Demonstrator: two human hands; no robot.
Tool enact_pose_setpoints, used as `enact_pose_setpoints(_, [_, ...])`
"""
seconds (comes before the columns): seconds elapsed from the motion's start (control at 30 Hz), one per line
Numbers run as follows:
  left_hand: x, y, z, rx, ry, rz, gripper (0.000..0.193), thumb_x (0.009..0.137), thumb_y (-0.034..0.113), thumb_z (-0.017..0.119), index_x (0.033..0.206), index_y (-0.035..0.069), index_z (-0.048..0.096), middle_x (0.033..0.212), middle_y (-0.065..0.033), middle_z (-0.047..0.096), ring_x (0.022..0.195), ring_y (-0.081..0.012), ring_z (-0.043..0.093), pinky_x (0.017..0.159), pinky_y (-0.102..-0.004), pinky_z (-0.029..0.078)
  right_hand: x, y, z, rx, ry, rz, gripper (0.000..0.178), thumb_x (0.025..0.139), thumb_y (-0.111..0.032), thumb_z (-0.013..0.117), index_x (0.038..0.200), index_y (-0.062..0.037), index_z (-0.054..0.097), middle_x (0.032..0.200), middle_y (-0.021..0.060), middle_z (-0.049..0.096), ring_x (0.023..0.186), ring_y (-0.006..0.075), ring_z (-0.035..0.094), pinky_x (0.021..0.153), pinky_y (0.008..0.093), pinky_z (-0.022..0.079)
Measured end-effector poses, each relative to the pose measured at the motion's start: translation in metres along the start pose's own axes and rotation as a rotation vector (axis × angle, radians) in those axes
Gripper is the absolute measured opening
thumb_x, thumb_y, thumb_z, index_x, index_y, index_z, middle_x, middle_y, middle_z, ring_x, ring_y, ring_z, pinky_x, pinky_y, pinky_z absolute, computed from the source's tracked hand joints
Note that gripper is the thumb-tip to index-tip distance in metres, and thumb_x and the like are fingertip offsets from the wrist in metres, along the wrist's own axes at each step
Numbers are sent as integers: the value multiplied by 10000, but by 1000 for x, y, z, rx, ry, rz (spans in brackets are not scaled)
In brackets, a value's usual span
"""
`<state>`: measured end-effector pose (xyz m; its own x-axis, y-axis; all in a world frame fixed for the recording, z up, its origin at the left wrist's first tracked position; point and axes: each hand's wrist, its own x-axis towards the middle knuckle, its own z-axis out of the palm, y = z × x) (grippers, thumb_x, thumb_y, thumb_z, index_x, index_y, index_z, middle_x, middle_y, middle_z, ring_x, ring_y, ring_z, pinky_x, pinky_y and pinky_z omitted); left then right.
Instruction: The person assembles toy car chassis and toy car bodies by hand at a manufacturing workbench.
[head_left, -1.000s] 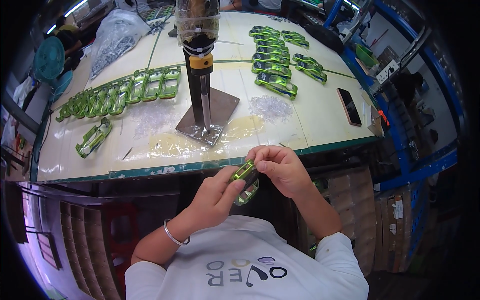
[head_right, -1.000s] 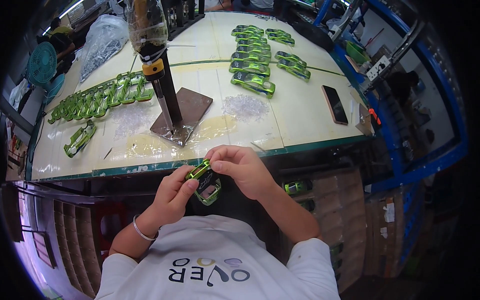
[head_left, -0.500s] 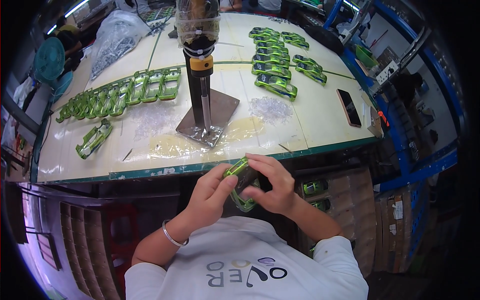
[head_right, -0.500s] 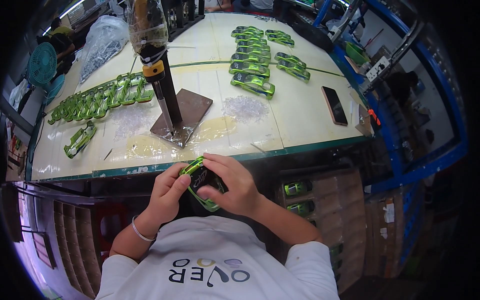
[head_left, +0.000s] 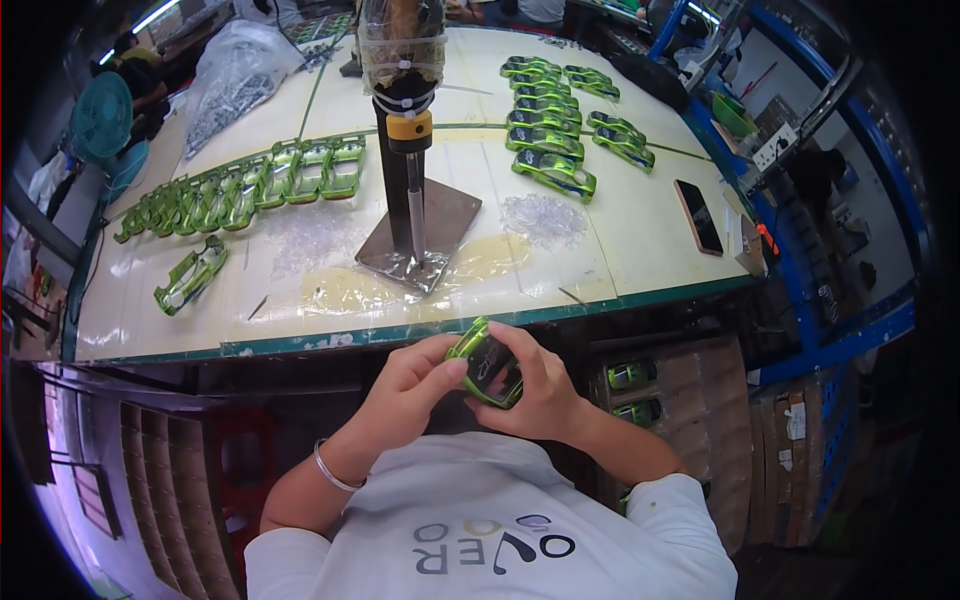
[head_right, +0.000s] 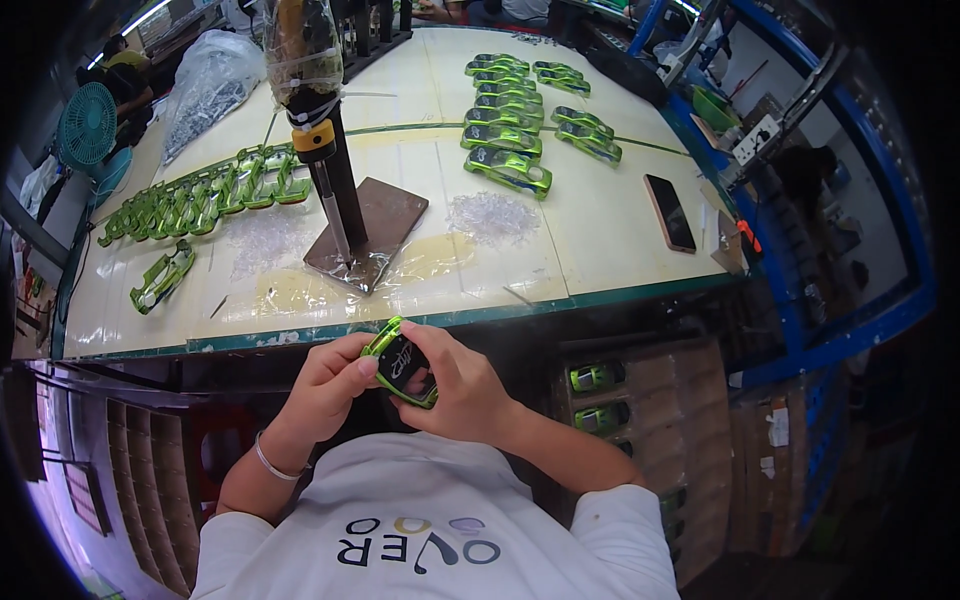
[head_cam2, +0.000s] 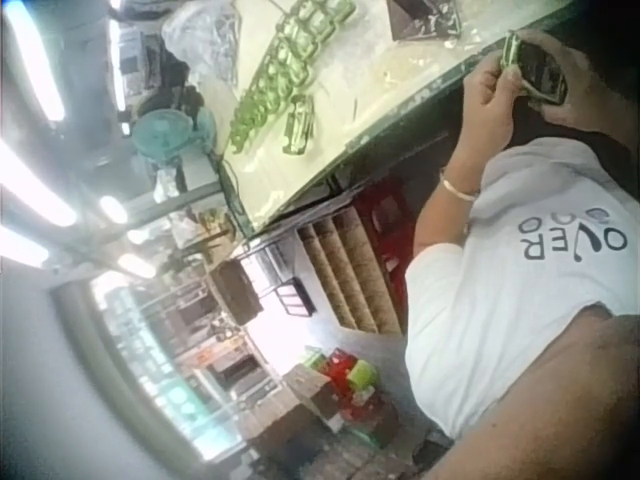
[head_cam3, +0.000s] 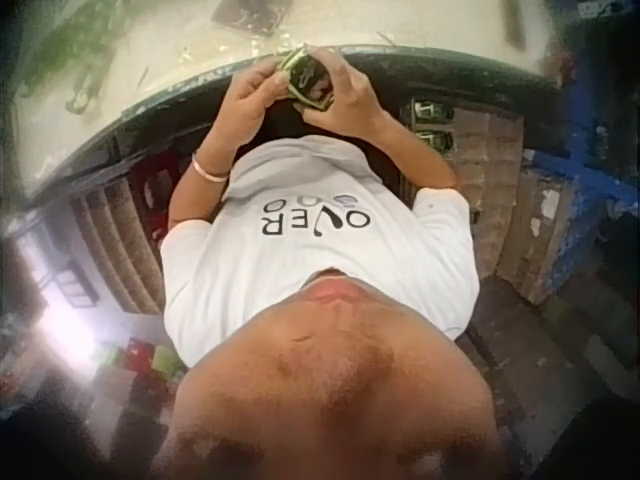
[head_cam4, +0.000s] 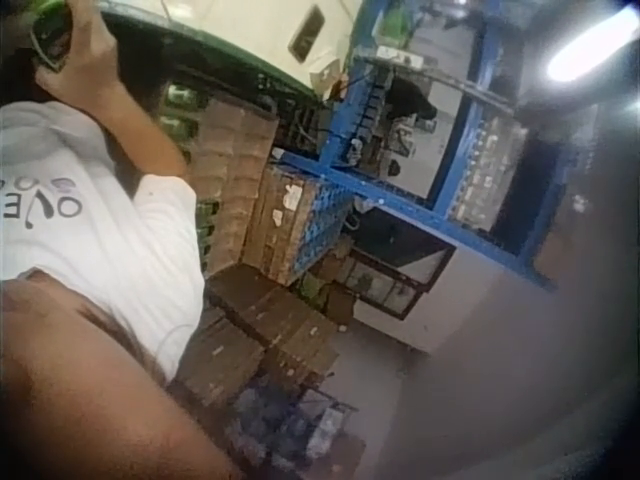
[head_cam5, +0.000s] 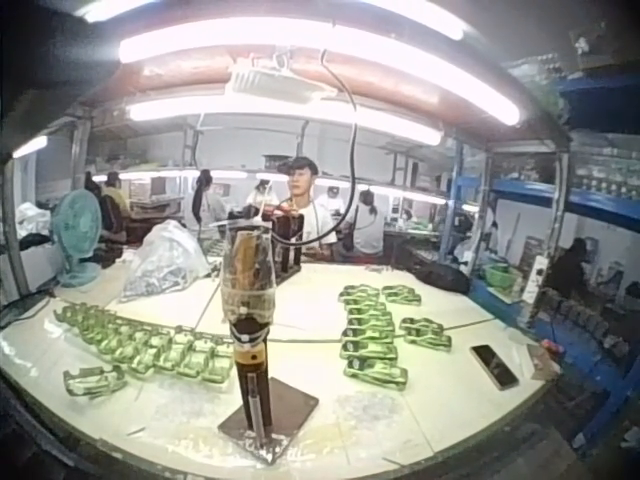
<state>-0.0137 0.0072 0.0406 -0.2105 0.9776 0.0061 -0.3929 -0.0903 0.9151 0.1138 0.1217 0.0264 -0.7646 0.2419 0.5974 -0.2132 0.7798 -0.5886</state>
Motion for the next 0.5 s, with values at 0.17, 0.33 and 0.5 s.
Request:
enact_pose_setpoints(0.17, [0, -8, 1, 113, 27, 23, 270, 867, 137, 430, 1054, -54, 469, 932, -74, 541, 850, -95, 507, 756, -223, 416, -1, -3, -1, -50, -50, 101, 744, 534, -94, 730, 1148, -3, 318, 872, 129, 530, 619, 192, 554, 568, 288, 479])
enact_pose_setpoints(0.33, [3, -10, 0, -298, -3, -19, 317, 873, 153, 409, 1103, -66, 424, 982, -134, 544, 923, -180, 541, 820, -284, 421, 7, -4, -8, 43, -117, 195, 752, 565, -92, 711, 1188, -11, 298, 874, 111, 538, 626, 174, 566, 560, 269, 473])
enact_pose_setpoints(0.5, [3, -3, 2, -210, -43, 11, 319, 885, 165, 380, 1111, -54, 433, 975, -114, 555, 900, -149, 542, 804, -259, 425, 3, 5, -4, 26, 1, 122, 777, 569, -148, 725, 1205, -2, 303, 914, 129, 546, 615, 221, 580, 569, 303, 476])
